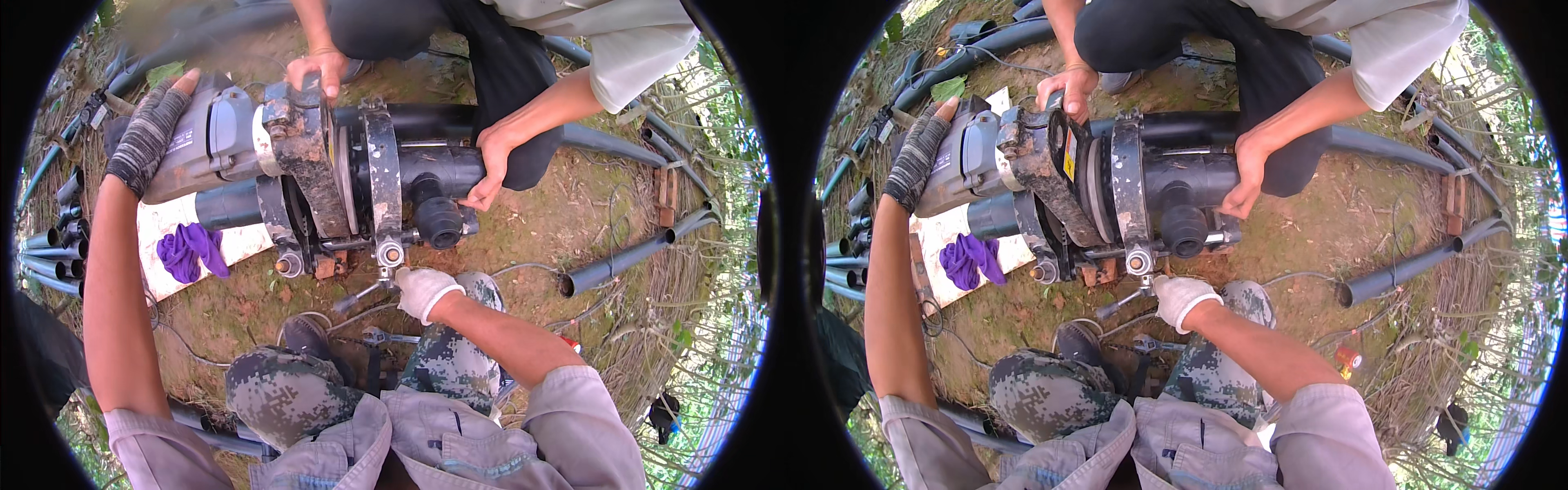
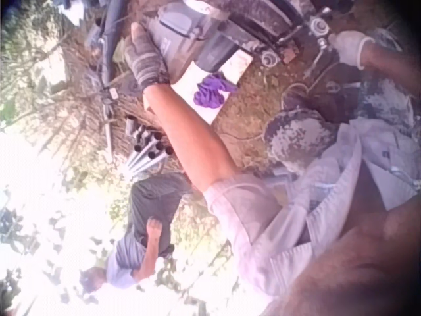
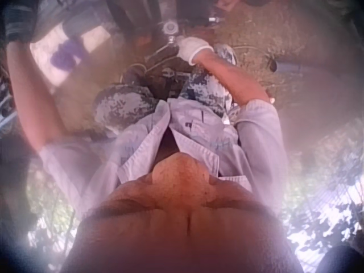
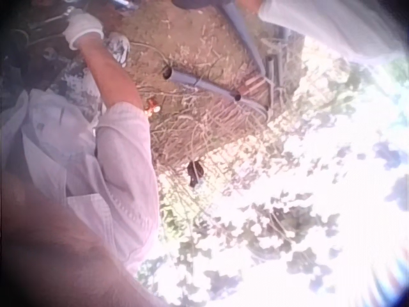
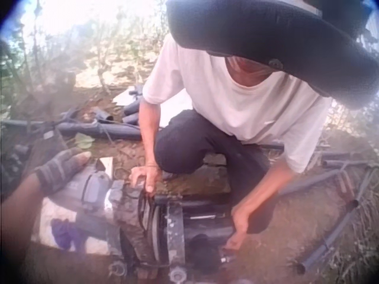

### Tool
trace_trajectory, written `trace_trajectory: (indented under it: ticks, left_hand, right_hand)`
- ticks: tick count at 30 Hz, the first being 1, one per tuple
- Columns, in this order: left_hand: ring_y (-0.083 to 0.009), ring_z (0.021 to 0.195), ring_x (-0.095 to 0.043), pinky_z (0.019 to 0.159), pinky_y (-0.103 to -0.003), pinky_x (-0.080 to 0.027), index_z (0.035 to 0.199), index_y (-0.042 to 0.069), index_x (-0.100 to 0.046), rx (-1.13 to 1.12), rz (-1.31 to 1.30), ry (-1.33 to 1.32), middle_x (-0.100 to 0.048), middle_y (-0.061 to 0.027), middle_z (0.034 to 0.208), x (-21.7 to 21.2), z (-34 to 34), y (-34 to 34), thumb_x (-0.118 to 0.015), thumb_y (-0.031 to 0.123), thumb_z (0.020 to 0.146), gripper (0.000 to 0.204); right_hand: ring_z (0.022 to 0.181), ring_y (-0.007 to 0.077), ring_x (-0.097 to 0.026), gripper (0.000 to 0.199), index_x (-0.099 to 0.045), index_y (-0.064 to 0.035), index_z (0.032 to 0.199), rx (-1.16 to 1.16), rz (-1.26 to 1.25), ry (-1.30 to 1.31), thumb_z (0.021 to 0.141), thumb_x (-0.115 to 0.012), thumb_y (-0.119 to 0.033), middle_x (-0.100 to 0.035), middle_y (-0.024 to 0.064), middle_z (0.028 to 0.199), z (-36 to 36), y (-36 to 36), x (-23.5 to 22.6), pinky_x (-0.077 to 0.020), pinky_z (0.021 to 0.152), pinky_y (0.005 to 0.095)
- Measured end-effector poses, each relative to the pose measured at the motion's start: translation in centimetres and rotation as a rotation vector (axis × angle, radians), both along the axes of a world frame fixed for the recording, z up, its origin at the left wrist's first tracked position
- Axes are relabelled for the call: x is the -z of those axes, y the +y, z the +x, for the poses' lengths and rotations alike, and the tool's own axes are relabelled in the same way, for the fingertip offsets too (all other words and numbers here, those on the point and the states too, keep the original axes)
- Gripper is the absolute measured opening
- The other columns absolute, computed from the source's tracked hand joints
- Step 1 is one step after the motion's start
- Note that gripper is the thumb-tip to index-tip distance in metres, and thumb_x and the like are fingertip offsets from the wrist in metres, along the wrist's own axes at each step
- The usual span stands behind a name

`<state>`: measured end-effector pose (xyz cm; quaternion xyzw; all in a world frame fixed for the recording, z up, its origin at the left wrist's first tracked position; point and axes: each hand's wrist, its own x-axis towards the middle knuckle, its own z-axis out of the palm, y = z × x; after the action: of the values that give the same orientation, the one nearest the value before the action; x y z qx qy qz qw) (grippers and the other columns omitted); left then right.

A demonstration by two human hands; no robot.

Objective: The person uses a wrench to tighten bolts on a pipe coupling and assists a coworker using an angle grinder to cut a pipe. The person also wipes the grinder disc with a purple cloth.

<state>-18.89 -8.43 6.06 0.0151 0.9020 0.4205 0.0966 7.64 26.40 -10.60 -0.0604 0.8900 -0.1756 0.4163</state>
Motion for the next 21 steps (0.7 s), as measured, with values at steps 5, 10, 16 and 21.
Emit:
trace_trajectory:
  ticks: [5, 10, 16, 21]
  left_hand:
    - [-0.0297, 0.132, -0.049, 0.115, -0.035, -0.034, 0.148, 0.022, -0.049, 0.094, -0.240, 0.061, -0.051, -0.0158, 0.144, -0.1, -0.1, 0.2, -0.042, 0.006, 0.101, 0.050]
    - [-0.0309, 0.130, -0.049, 0.113, -0.036, -0.035, 0.147, 0.020, -0.049, 0.175, -0.316, 0.129, -0.052, -0.0161, 0.141, 0.9, -0.6, -1.9, -0.045, 0.008, 0.098, 0.050]
    - [-0.0223, 0.120, -0.054, 0.109, -0.031, -0.037, 0.140, 0.008, -0.055, 0.224, -0.266, 0.345, -0.059, -0.0128, 0.131, 2.0, -1.0, -2.8, -0.056, 0.037, 0.095, 0.053]
    - [-0.0338, 0.131, -0.050, 0.114, -0.038, -0.036, 0.149, 0.023, -0.047, 0.281, -0.476, 0.337, -0.052, -0.0176, 0.143, 1.5, -0.6, -2.1, -0.042, 0.001, 0.098, 0.056]
  right_hand:
    - [0.100, 0.0412, -0.069, 0.030, -0.061, 0.0006, 0.113, -0.003, 0.002, 0.006, 0.088, -0.057, -0.016, -0.070, 0.0270, 0.104, 0.2, 0.0, 0.2, -0.0533, 0.086, 0.0496]
    - [0.100, 0.0413, -0.069, 0.030, -0.061, 0.0005, 0.112, -0.011, 0.018, 0.006, 0.089, -0.057, -0.018, -0.070, 0.0271, 0.104, 0.1, -0.2, -0.3, -0.0532, 0.087, 0.0497]
    - [0.100, 0.0412, -0.069, 0.030, -0.061, 0.0002, 0.111, -0.011, 0.010, 0.019, 0.089, -0.056, -0.019, -0.070, 0.0271, 0.104, 0.2, 0.0, 0.2, -0.0533, 0.087, 0.0497]
    - [0.101, 0.0413, -0.069, 0.030, -0.060, 0.0001, 0.112, 0.001, 0.014, 0.010, 0.089, -0.056, -0.019, -0.070, 0.0271, 0.104, 0.0, 0.1, -0.1, -0.0533, 0.088, 0.0498]
